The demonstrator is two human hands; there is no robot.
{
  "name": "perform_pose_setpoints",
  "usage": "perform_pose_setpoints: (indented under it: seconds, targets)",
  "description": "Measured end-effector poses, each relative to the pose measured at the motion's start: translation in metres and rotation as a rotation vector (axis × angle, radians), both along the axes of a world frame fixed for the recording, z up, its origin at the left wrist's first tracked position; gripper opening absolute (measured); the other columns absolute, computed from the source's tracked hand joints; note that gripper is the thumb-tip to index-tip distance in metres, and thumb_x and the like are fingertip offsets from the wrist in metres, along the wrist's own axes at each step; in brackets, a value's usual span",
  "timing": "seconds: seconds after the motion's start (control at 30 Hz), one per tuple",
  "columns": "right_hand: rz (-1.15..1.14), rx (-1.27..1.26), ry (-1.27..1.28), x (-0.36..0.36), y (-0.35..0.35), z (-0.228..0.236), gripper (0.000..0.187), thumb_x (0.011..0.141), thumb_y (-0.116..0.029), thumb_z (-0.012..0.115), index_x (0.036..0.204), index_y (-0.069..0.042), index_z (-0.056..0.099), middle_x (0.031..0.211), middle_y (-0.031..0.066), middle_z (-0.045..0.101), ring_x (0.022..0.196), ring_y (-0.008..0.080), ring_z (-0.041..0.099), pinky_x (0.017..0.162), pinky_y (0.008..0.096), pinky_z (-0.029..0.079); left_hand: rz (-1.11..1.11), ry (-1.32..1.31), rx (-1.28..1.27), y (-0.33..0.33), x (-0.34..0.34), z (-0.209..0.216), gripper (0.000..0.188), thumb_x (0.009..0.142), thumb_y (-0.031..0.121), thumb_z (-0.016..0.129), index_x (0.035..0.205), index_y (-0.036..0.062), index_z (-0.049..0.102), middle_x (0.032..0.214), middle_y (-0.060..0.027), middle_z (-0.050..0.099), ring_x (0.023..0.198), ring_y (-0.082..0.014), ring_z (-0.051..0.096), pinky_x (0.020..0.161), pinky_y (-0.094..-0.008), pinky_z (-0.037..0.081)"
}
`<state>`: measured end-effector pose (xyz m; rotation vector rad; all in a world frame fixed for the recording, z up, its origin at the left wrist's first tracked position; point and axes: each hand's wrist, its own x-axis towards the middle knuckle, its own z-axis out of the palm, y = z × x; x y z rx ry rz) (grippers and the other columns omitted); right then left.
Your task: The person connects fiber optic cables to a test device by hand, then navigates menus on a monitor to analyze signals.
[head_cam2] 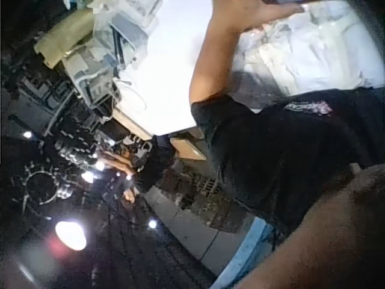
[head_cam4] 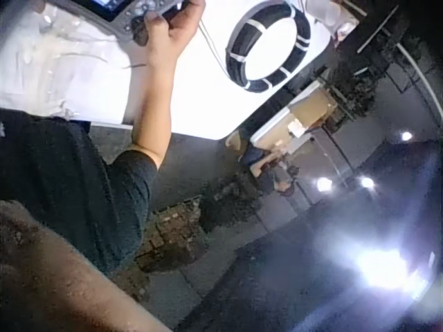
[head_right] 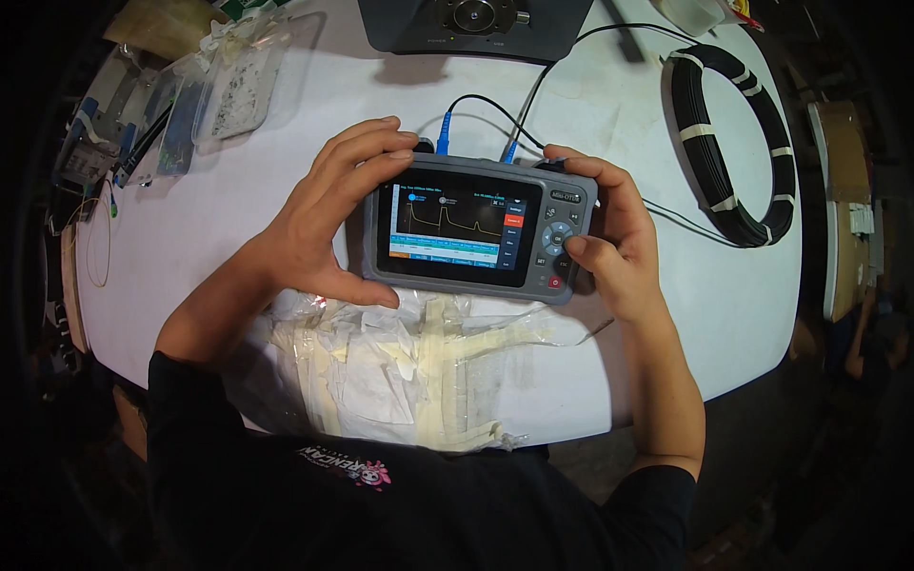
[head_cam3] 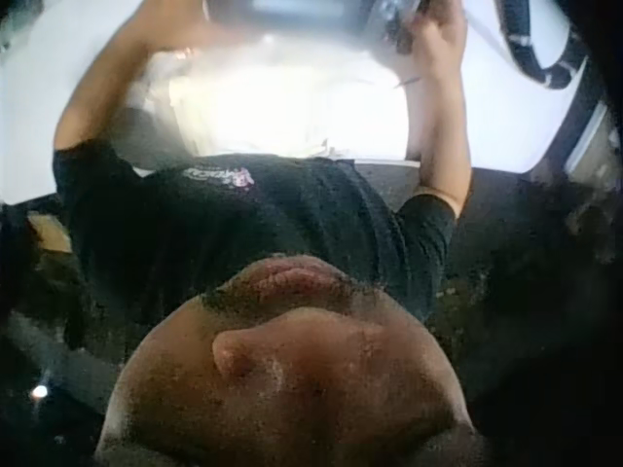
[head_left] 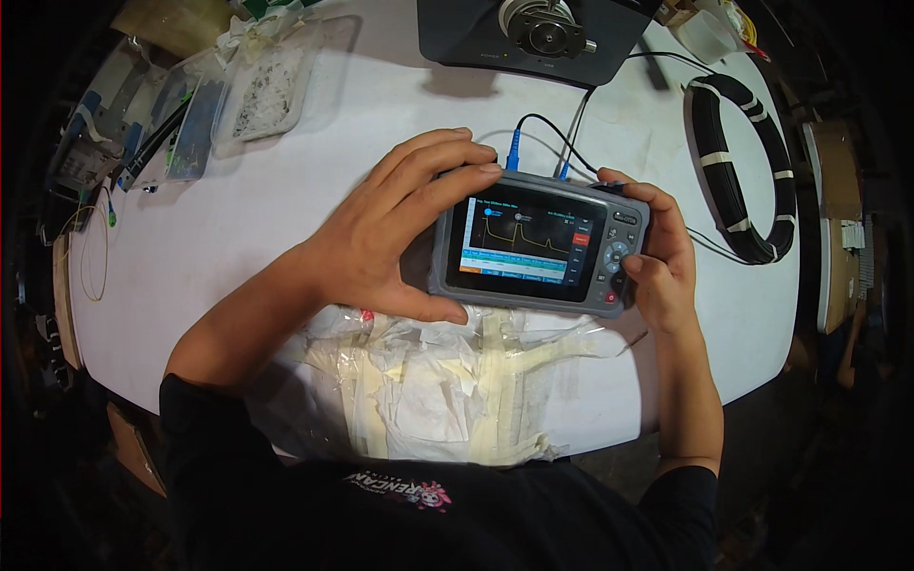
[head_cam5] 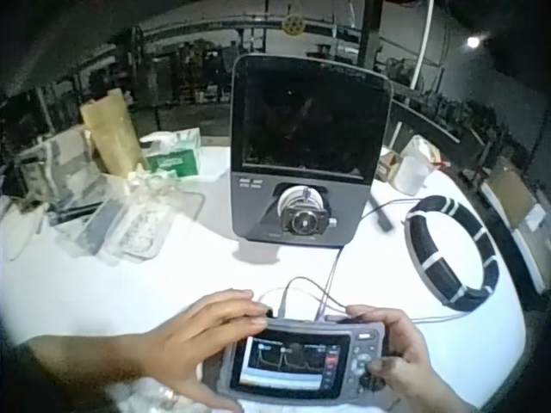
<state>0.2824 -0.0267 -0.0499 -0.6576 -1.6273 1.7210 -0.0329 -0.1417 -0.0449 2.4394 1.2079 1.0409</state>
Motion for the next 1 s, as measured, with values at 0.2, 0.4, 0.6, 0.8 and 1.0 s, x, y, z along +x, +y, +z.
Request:
perform_pose_setpoints:
  seconds: [0.2, 0.4, 0.6, 0.8, 1.0]
  targets:
    - [0.003, 0.019, 0.006, 0.0007, 0.0022, -0.0028, 0.069, 0.071, -0.011, 0.065, 0.137, 0.001, 0.051, 0.151, 0.0215, 0.052, 0.136, 0.0295, 0.054, 0.117, 0.0428, 0.041, 0.008, -0.003, -0.003, -0.0011, 0.0025, 0.0003, 0.115, 0.066, 0.059, 0.091, 0.154, 0.0051, 0.041, 0.152, -0.0216, 0.046, 0.144, -0.0465, 0.04, 0.118, -0.0571, 0.035]
    - [-0.002, 0.015, 0.002, -0.0003, 0.0011, -0.0038, 0.071, 0.069, -0.01, 0.064, 0.138, 0.001, 0.05, 0.151, 0.0218, 0.051, 0.137, 0.0293, 0.053, 0.118, 0.0426, 0.04, 0.013, 0.006, -0.006, -0.0023, 0.0008, 0.0002, 0.113, 0.067, 0.06, 0.09, 0.154, 0.0049, 0.042, 0.152, -0.0215, 0.046, 0.144, -0.0462, 0.041, 0.118, -0.0567, 0.035]
    - [-0.004, 0.021, 0.018, 0.0005, -0.0013, -0.0039, 0.072, 0.071, -0.012, 0.068, 0.139, 0.0, 0.049, 0.153, 0.024, 0.049, 0.138, 0.0309, 0.053, 0.118, 0.0433, 0.042, 0.01, 0.015, 0.001, 0.0001, 0.0017, 0.0023, 0.112, 0.066, 0.061, 0.09, 0.152, 0.0057, 0.043, 0.151, -0.0214, 0.046, 0.144, -0.0462, 0.041, 0.118, -0.0572, 0.036]
    - [0.0, 0.015, 0.036, -0.0014, -0.0039, -0.0008, 0.07, 0.072, -0.007, 0.062, 0.14, 0.002, 0.048, 0.155, 0.0227, 0.047, 0.14, 0.0313, 0.052, 0.119, 0.044, 0.041, 0.011, 0.01, -0.005, 0.0012, 0.0013, 0.0019, 0.111, 0.066, 0.061, 0.09, 0.151, 0.0066, 0.045, 0.151, -0.0214, 0.047, 0.144, -0.0472, 0.041, 0.118, -0.0576, 0.036]
    - [0.007, 0.009, 0.062, 0.0006, -0.0053, -0.0019, 0.07, 0.075, -0.007, 0.063, 0.142, 0.002, 0.046, 0.155, 0.0226, 0.046, 0.141, 0.0315, 0.051, 0.118, 0.0438, 0.042, 0.019, 0.001, -0.007, 0.0011, 0.0045, 0.0084, 0.104, 0.066, 0.052, 0.091, 0.149, 0.0055, 0.049, 0.148, -0.0212, 0.05, 0.14, -0.0461, 0.045, 0.115, -0.0562, 0.04]
